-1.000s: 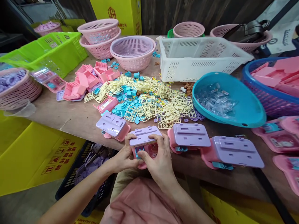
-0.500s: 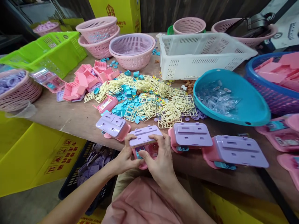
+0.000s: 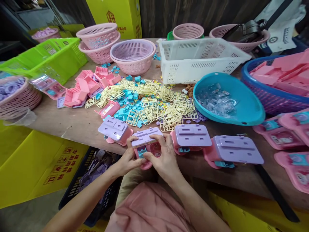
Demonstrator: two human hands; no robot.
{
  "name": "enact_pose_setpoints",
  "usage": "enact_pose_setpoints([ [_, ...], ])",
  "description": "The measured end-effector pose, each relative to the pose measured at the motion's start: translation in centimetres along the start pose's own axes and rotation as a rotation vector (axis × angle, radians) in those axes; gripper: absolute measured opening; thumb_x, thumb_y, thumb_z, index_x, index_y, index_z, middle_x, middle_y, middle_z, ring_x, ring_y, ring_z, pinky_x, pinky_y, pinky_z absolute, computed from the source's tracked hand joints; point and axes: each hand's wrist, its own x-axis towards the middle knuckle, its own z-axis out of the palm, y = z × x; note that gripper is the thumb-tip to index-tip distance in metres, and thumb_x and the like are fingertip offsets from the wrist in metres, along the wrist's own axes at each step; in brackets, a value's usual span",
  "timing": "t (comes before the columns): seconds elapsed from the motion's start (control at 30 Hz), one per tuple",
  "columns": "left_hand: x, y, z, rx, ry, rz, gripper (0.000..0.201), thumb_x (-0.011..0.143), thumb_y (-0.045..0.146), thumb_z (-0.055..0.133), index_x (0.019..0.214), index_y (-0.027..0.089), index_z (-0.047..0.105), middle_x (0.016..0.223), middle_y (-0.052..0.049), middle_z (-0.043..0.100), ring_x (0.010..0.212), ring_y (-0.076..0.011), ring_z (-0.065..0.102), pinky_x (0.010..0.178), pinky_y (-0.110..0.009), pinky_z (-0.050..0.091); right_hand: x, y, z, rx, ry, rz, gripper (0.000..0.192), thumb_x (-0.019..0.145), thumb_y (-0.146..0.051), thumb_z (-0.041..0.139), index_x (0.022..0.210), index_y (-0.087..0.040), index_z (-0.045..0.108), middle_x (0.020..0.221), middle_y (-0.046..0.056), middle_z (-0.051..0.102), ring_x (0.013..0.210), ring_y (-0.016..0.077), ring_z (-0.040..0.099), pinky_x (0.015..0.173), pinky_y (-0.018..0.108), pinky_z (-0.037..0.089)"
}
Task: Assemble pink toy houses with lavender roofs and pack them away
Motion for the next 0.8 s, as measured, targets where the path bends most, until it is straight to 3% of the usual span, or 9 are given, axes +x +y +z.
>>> enact_pose_setpoints([
  [0.23,0.6,-0.1,-0.9,-0.255,-0.032,-0.021,0.070,0.075,0.042,0.066,0.124,0.027,0.020,0.145,-0.011,0.023,0.130,-0.0262,0.033,0.108,-0.044,0.027,1.2,0.2,-0.5,0.062,-0.117,-0.034,0.053,0.078,-0.037,0.057,0.127,-0.029,0.040,0.122,0.005,0.042,0.122,0.0214,0.039,0.106,0.042,0.028],
  [0.4,0.6,-0.4,-0.5,-0.313,-0.012,-0.010,0.071,0.074,0.041,0.067,0.124,0.026,0.019,0.140,-0.013,0.029,0.129,-0.0262,0.036,0.107,-0.046,0.027,0.9,0.0,-0.1,0.009,-0.083,-0.044,0.052,0.080,-0.034,0.053,0.130,-0.028,0.040,0.126,0.007,0.045,0.123,0.0219,0.041,0.104,0.043,0.033],
  [0.53,1.3,-0.9,-0.2,-0.142,0.015,0.032,0.077,0.069,0.033,0.073,0.121,0.024,0.018,0.136,-0.015,0.033,0.126,-0.0272,0.039,0.106,-0.048,0.030,0.1,0.2,-1.1,-0.222,-0.071,-0.084,0.054,0.081,-0.031,0.049,0.134,-0.027,0.039,0.135,0.012,0.043,0.127,0.0284,0.041,0.096,0.047,0.043],
  [0.63,2.3,-1.9,0.2,0.081,-0.003,0.156,0.087,0.064,0.023,0.074,0.126,0.025,0.014,0.134,-0.014,0.032,0.127,-0.0292,0.037,0.105,-0.050,0.032,0.7,0.4,-3.1,-0.411,0.012,-0.248,0.056,0.081,-0.032,0.050,0.136,-0.026,0.040,0.136,0.013,0.046,0.128,0.0317,0.040,0.091,0.049,0.047],
  [0.7,2.6,-2.5,0.7,0.261,-0.041,0.214,0.096,0.062,0.018,0.073,0.133,0.027,0.009,0.141,-0.016,0.022,0.134,-0.0339,0.025,0.106,-0.053,0.029,2.3,-0.1,-4.6,-0.488,0.045,-0.375,0.051,0.082,-0.033,0.050,0.133,-0.026,0.045,0.130,0.012,0.052,0.123,0.0299,0.046,0.091,0.047,0.048],
  [0.8,2.2,-2.7,0.9,0.485,-0.021,0.296,0.117,0.060,0.024,0.076,0.140,0.029,-0.009,0.149,-0.019,-0.009,0.137,-0.0428,-0.001,0.104,-0.062,0.025,6.7,-1.8,-5.7,-0.583,-0.002,-0.454,0.041,0.085,-0.029,0.048,0.124,-0.023,0.053,0.120,0.010,0.061,0.111,0.0255,0.057,0.088,0.043,0.050],
])
